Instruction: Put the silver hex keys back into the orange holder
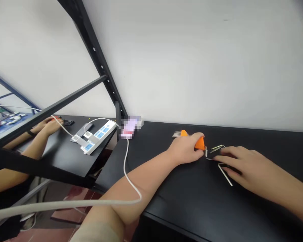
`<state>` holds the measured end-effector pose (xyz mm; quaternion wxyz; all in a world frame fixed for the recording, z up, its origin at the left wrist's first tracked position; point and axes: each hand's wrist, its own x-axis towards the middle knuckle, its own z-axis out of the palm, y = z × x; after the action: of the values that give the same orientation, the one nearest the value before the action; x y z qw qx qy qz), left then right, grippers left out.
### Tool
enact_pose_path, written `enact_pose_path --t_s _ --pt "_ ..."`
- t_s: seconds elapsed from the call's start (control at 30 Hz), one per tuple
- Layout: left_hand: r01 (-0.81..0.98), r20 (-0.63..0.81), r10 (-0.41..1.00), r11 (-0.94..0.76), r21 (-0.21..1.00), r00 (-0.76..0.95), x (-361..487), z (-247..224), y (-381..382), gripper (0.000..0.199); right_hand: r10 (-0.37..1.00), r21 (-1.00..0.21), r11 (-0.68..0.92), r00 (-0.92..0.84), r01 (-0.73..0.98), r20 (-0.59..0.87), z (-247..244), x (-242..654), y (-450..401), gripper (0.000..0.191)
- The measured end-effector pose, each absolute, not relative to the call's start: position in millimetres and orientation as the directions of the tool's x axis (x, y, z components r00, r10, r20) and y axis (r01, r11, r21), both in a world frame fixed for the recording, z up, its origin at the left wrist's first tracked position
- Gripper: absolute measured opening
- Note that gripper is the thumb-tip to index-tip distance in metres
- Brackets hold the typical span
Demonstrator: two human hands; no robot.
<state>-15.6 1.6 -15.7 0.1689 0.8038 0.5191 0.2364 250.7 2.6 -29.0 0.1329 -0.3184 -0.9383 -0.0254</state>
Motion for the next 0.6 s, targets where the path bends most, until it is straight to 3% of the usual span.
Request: enact_pose_path --t_s 0.13,0.23,0.6 --pt "0.754 0.217 0.918 -0.397 0.524 0.333 -12.4 -17.1 7.2 0.054 0.471 -0.002 0.872 -0.837 0.49 0.279 -27.3 246.2 2.1 0.032" --pt "0.765 0.213 0.924 -0.383 0.518 0.318 -10.7 -16.4 10.2 0.052 0.457 -0.003 0.881 -0.852 0.472 0.256 -19.7 241.9 -2.2 0.028" --pt "0.72 0.283 0.904 -0.428 0.547 0.322 -2.9 -26.8 20.8 0.052 0.666 -0.082 0.746 -0.741 0.661 0.08 -2.7 233.2 -22.9 0.012"
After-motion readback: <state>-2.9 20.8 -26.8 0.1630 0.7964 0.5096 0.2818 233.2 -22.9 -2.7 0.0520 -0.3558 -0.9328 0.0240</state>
